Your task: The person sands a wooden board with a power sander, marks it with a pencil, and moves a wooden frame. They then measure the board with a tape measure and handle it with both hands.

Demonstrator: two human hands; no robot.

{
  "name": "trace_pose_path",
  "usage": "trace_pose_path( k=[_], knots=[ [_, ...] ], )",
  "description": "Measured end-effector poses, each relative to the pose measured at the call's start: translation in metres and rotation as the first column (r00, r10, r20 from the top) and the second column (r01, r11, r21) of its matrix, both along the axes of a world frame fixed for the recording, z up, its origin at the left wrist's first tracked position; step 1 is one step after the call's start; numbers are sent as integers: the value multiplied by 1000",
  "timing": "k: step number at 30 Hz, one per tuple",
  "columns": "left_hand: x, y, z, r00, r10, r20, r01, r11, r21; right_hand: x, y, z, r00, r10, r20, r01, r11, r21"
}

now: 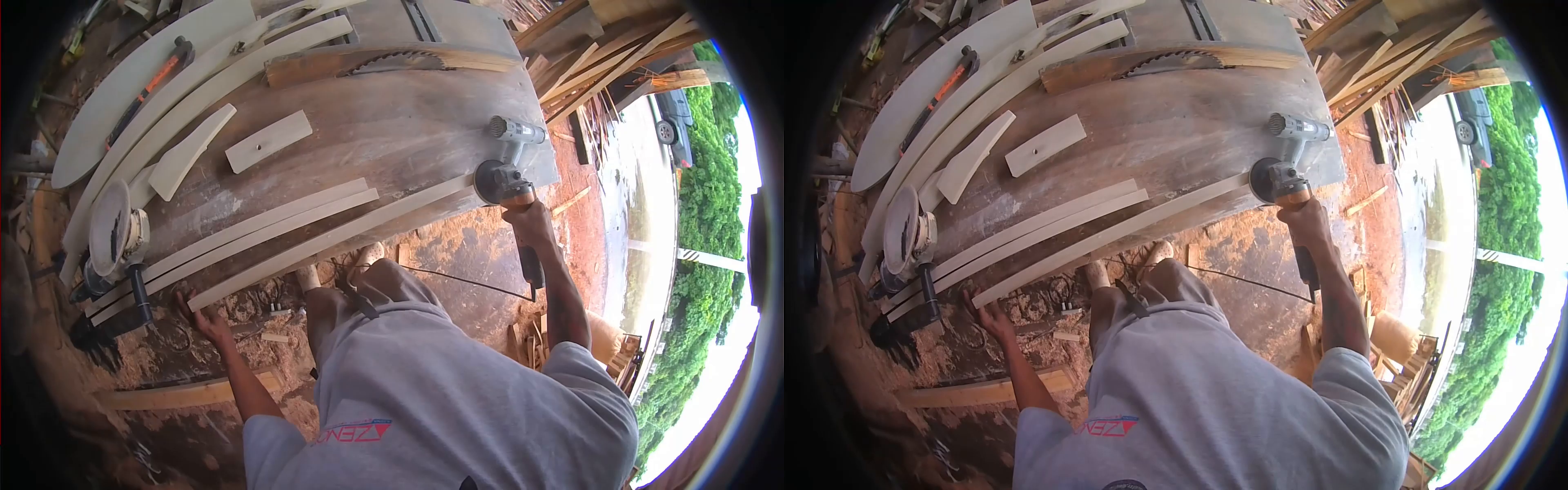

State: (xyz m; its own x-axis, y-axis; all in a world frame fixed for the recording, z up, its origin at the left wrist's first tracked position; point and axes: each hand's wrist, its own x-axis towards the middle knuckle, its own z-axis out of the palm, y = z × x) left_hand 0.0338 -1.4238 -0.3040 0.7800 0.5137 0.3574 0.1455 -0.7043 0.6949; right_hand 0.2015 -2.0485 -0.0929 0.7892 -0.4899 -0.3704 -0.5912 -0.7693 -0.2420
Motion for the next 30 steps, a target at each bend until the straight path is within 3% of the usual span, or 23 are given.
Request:
trace_pose_path(
  k=[3, 5, 6, 9, 11, 13, 15, 17, 18, 20, 21, 23, 24, 25, 27, 29, 30],
  knots=[
    [-3, 9, -7, 999, 13, -51, -8, 994, 106, -8, 1, -8, 993, 28, 115, -23, 999, -45],
    [-4, 8, -5, 995, 20, -95, -6, 990, 142, -17, 13, -4, 994, -30, 102, 21, 997, 80],
    [-5, 6, -4, 991, 48, -122, -23, 981, 193, -27, 20, -9, 983, -11, 184, -19, 987, 162],
    [1, -3, 5, 998, 26, -51, -21, 994, 103, -40, 75, 13, 997, 10, 72, -33, 942, 333],
    [1, -1, 5, 999, 1, -42, 4, 992, 123, -43, 107, 17, 992, 112, 58, -125, 941, 315],
    [0, 2, 6, 997, 1, -78, 20, 962, 274, -43, 120, 9, 984, 176, -22, -160, 937, 310],
    [3, 0, 2, 996, 8, -89, 15, 966, 259, -40, 122, 12, 978, 206, -9, -196, 943, 267],
    [1, 3, -6, 997, -48, 55, 47, 998, 34, -39, 104, 1, 983, 181, 2, -178, 966, 189],
    [-1, 3, -3, 1000, -18, -21, 20, 992, 126, -37, 90, -4, 978, 203, 39, -206, 969, 134],
    [-1, 1, 3, 999, -17, -40, 23, 988, 154, -25, 66, 10, 991, 132, -16, -130, 989, 76],
    [1, 2, 5, 998, -36, -46, 43, 982, 184, -22, 58, 18, 993, 102, 56, -106, 992, 71],
    [1, 3, 0, 999, -34, -37, 40, 982, 184, -11, 27, 18, 999, 32, 32, -30, 997, -68],
    [1, 3, -4, 999, -33, -21, 35, 995, 98, -8, 12, 15, 1000, -5, 28, 8, 993, -115],
    [-1, 4, -5, 1000, -17, -4, 17, 1000, 14, -6, 3, 20, 999, -51, 16, 52, 996, -77],
    [-2, 6, -2, 998, 7, -70, 9, 975, 220, -18, -19, 8, 991, 6, 136, -12, 999, 41],
    [-1, 1, 0, 998, 11, -64, -5, 995, 101, -26, -5, 10, 996, 28, 82, -34, 997, 68],
    [2, -2, -5, 998, -3, 67, 10, 995, -101, -28, 6, 11, 998, 40, 38, -43, 994, 97]
  ],
)
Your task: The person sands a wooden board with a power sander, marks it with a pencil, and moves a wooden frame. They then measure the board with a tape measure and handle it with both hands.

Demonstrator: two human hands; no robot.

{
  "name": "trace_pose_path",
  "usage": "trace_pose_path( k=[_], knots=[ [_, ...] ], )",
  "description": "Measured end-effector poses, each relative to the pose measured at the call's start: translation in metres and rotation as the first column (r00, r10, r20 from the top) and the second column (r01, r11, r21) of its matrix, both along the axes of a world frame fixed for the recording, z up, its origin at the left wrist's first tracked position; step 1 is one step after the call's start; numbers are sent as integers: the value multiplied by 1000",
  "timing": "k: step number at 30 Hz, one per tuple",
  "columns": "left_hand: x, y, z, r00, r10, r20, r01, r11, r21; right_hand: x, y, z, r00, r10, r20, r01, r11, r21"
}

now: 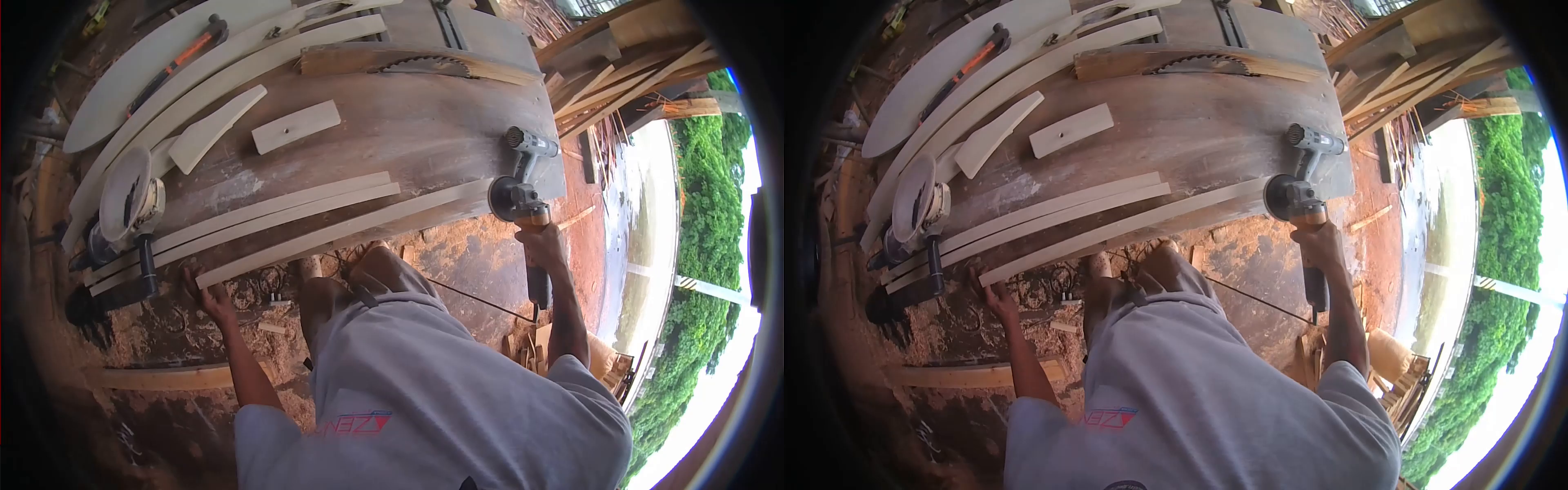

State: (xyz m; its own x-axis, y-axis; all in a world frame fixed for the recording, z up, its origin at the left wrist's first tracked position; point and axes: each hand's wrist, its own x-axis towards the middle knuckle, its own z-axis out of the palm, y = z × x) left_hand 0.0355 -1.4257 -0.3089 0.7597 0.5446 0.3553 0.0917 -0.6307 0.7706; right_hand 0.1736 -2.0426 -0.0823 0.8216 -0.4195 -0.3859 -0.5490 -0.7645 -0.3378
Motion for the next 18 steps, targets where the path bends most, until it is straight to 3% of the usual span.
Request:
trace_pose_path(
  k=[1, 4, 5, 7, 11, 14, 18],
  knots=[
    [-5, 8, -5, 996, 23, -89, -7, 983, 181, 0, 15, -1, 999, 35, -18, -35, 999, 16],
    [-5, 9, -1, 993, 52, -108, -21, 962, 271, -11, 68, -11, 990, 134, -38, -127, 981, 148],
    [-4, 13, -7, 997, 33, -71, -18, 979, 204, -11, 98, 2, 981, 149, -126, -129, 979, 158],
    [-4, 14, -12, 998, 39, -49, -30, 983, 181, -25, 132, -9, 946, 322, -32, -319, 945, 70],
    [-1, 9, -11, 998, 64, -27, -61, 994, 86, -30, 218, 14, 898, 418, -138, -396, 904, 163],
    [-1, 13, -14, 998, 64, -24, -58, 978, 198, -35, 258, 7, 844, 524, -112, -505, 848, 161],
    [-1, 12, -8, 997, 76, 1, -74, 979, 191, -37, 309, 6, 766, 636, -96, -613, 767, 191]
  ],
)
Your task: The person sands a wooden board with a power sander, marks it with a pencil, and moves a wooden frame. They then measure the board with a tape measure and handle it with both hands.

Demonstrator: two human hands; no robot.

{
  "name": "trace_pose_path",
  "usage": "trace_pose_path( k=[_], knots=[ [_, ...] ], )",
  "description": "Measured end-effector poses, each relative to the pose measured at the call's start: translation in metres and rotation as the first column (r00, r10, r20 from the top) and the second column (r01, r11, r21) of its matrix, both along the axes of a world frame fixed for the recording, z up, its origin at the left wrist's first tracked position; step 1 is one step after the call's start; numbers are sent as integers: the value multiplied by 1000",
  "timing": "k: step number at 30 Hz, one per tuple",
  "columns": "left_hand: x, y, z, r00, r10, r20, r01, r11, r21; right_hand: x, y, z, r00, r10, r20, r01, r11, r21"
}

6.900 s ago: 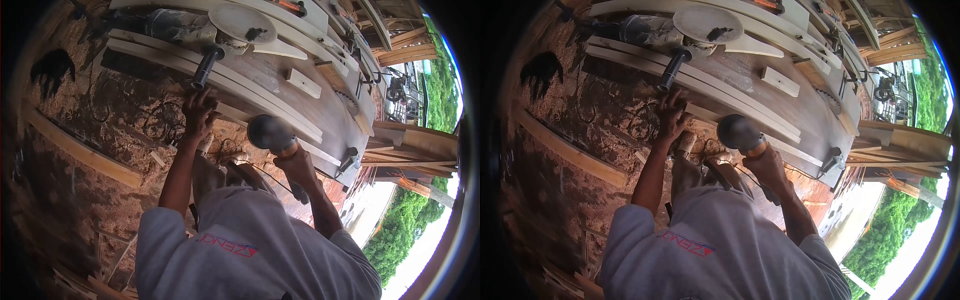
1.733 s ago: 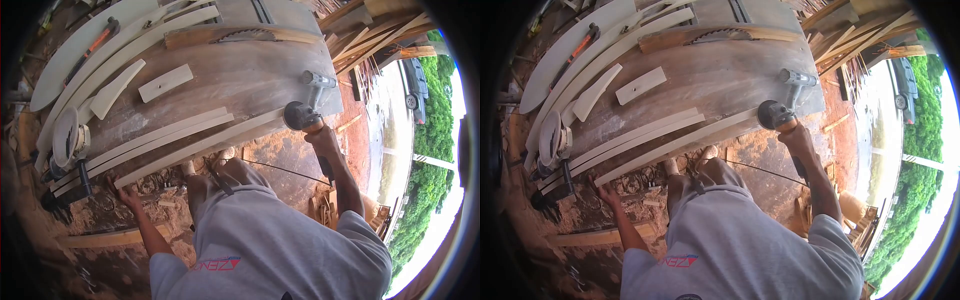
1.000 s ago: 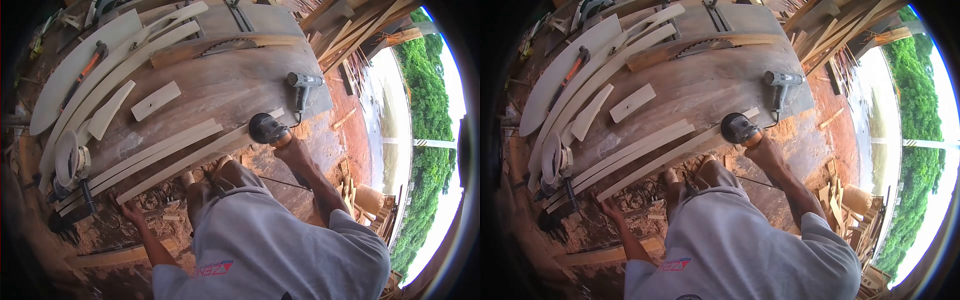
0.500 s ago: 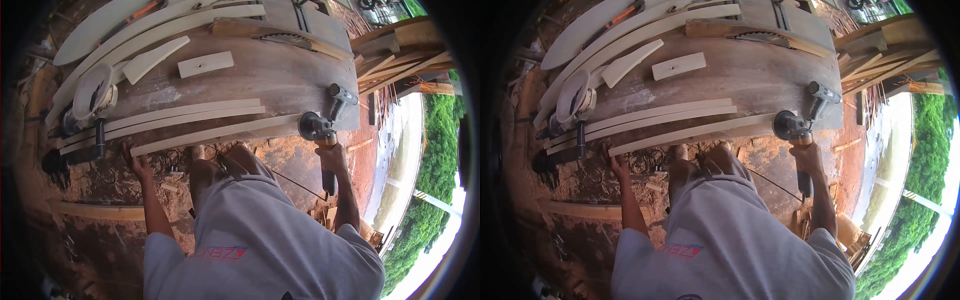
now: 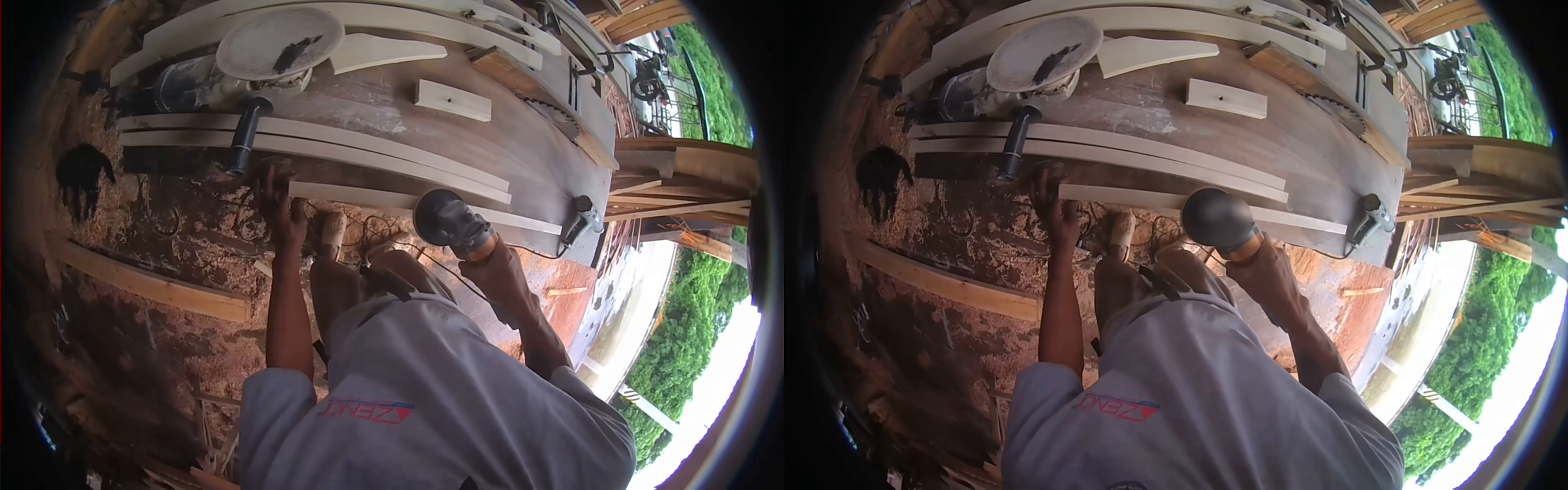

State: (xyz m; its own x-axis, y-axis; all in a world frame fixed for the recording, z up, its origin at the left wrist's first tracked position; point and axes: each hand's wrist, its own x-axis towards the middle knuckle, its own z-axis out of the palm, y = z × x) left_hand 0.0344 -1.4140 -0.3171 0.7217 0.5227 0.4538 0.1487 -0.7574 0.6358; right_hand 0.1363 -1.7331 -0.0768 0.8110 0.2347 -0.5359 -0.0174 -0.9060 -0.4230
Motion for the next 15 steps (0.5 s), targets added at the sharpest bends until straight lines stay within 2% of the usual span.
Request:
trace_pose_path(
  k=[3, 4, 8, 12, 15],
  knots=[
    [-2, -1, -10, 1000, -1, 25, 3, 998, -62, -1, 35, 4, 997, 64, -30, -64, 998, 6],
    [-5, -4, -6, 999, 17, -38, -18, 999, -49, -1, 47, 5, 995, 84, -58, -84, 996, 6],
    [-5, -5, -12, 999, 8, -42, -14, 991, -135, -1, 87, -2, 975, 209, -69, -209, 978, -1],
    [-7, -6, -18, 999, 5, 52, 2, 992, -130, -4, 133, -1, 953, 290, -90, -290, 957, 7],
    [-7, -6, -9, 999, 33, 0, -33, 989, -146, -5, 165, -3, 927, 360, -100, -363, 932, -3]
  ],
)
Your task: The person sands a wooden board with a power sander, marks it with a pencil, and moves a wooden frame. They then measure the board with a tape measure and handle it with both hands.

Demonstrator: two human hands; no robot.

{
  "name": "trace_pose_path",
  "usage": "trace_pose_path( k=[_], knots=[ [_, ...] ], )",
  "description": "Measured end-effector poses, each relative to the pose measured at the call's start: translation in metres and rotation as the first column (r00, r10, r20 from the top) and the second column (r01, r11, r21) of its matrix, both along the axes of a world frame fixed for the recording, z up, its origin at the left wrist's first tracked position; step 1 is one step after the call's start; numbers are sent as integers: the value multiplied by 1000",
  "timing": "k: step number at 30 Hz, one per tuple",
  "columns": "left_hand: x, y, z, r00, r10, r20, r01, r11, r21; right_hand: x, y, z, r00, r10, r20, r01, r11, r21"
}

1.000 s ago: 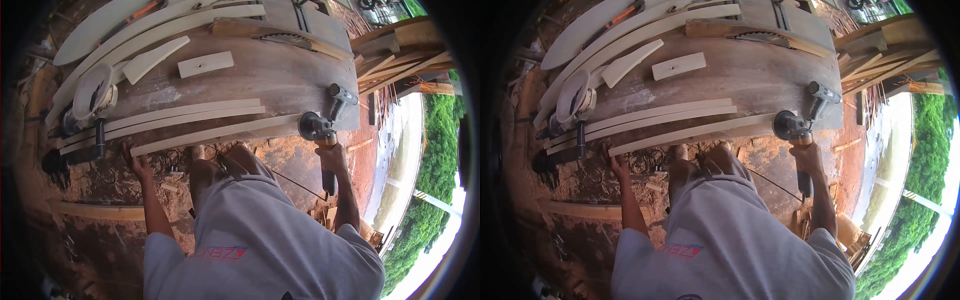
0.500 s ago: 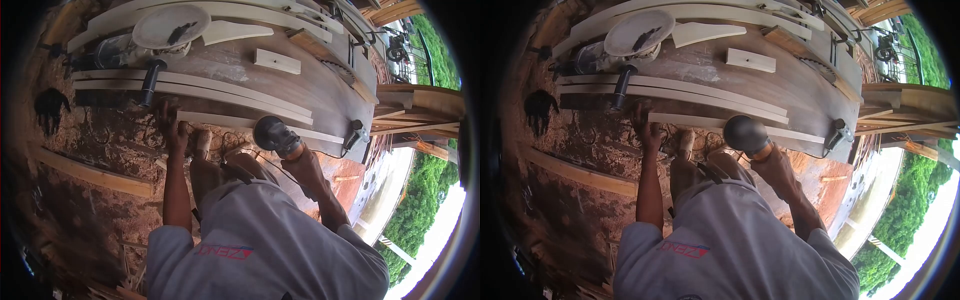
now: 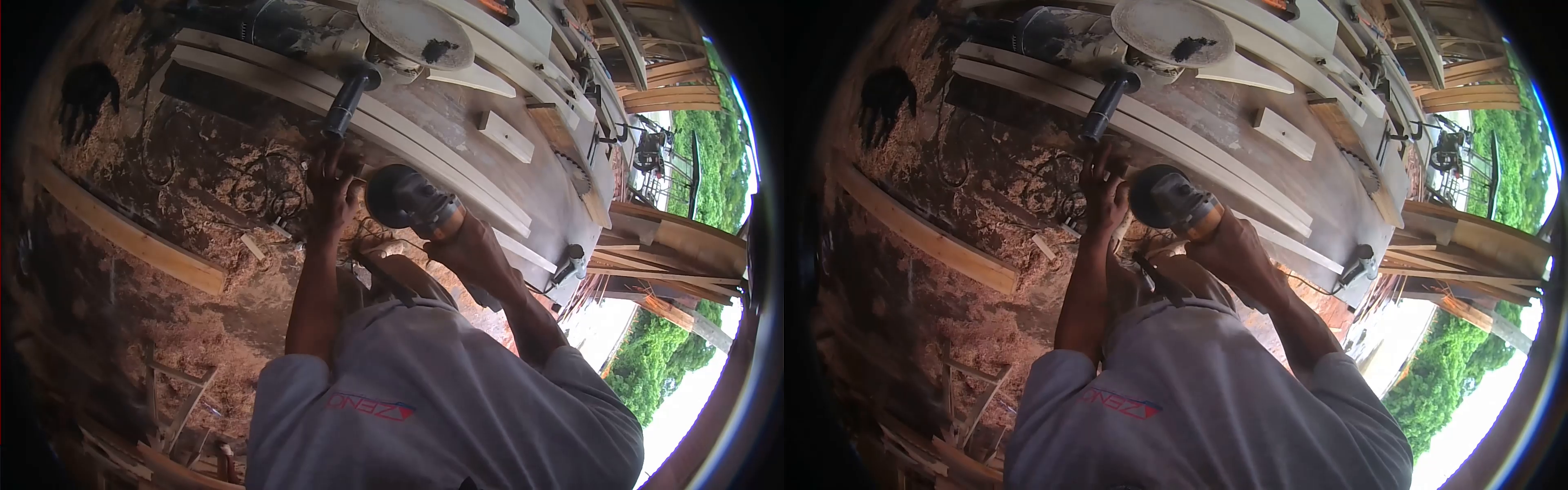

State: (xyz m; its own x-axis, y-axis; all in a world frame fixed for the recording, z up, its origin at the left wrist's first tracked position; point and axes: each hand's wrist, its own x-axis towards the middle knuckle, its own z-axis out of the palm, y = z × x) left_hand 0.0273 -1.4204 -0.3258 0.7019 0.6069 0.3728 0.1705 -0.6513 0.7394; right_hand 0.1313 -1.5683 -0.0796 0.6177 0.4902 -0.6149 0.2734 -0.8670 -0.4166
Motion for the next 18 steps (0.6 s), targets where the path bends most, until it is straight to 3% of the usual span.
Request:
trace_pose_path(
  k=[4, 6, 7, 12, 18],
  knots=[
    [0, 6, -7, 996, -65, 60, 65, 998, -1, 1, 18, -1, 997, 49, -62, -44, 996, 75],
    [1, 3, -7, 999, -9, -37, 13, 993, 116, 0, 13, 3, 999, -19, -48, 23, 996, 80],
    [5, 4, -4, 1000, -16, 17, 14, 993, 118, 2, 5, 4, 999, -4, -40, 6, 998, 67],
    [8, 8, 3, 997, -58, 50, 52, 991, 127, 8, -63, 19, 991, -130, -11, 128, 988, -86],
    [9, 5, 1, 998, -52, 19, 48, 983, 177, 17, -162, 32, 946, -324, 13, 323, 943, -79]
  ],
)
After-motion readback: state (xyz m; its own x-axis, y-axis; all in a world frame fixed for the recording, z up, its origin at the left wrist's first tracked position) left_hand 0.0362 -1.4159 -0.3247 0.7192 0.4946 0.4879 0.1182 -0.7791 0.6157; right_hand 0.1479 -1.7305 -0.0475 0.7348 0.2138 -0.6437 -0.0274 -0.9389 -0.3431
